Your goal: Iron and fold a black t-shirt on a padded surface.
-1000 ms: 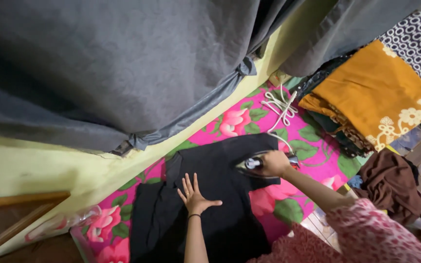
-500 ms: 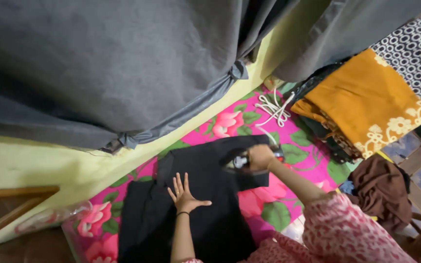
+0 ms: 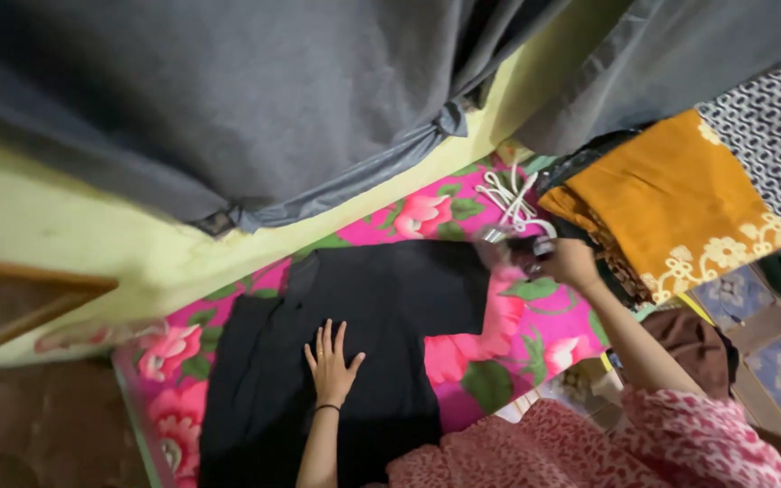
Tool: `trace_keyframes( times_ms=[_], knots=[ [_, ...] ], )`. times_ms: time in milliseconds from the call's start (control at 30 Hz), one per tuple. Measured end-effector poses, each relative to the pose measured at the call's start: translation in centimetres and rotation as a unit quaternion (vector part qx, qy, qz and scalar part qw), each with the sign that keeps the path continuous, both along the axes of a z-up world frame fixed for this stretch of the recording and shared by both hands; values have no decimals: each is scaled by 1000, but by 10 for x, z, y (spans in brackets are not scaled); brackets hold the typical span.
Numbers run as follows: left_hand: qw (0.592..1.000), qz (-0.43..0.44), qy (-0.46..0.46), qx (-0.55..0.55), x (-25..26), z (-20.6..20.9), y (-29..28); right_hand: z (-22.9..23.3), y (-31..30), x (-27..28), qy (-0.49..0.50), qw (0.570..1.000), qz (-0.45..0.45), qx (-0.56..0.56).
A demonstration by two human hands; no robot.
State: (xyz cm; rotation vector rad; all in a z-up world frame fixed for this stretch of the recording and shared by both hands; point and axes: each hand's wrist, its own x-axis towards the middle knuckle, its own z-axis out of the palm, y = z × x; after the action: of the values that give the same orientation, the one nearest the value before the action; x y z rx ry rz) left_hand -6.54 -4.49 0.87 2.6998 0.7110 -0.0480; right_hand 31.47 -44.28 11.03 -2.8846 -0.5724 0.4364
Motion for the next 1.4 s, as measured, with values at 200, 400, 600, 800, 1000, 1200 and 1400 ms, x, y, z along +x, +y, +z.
trace_keyframes(
  times_ms=[200, 400, 600, 800, 1000, 1200, 1400],
  knots=[
    [996, 43, -29, 66, -43, 11, 28, -93, -43, -22, -34, 837, -274, 472],
    [989, 109, 3, 99, -62, 25, 47, -104, -39, -54, 31, 709, -313, 631],
    [975, 200, -4, 95, -90, 21, 46, -240, -38, -96, -313, 825, -261, 391],
    [958, 276, 24, 73, -126, 23, 58, -238, 147, -234, 400, 803, -379, 229],
    [973, 227, 34, -20, -153, -26, 70, -184, 179, -223, 166, 898, -265, 310],
    [985, 111, -32, -127, -137, -37, 39, -140, 9, -260, 46, 850, -421, 313],
    [992, 89, 67, -57, -111, 70, 6, -143, -113, -289, 57, 966, -204, -148]
  ],
)
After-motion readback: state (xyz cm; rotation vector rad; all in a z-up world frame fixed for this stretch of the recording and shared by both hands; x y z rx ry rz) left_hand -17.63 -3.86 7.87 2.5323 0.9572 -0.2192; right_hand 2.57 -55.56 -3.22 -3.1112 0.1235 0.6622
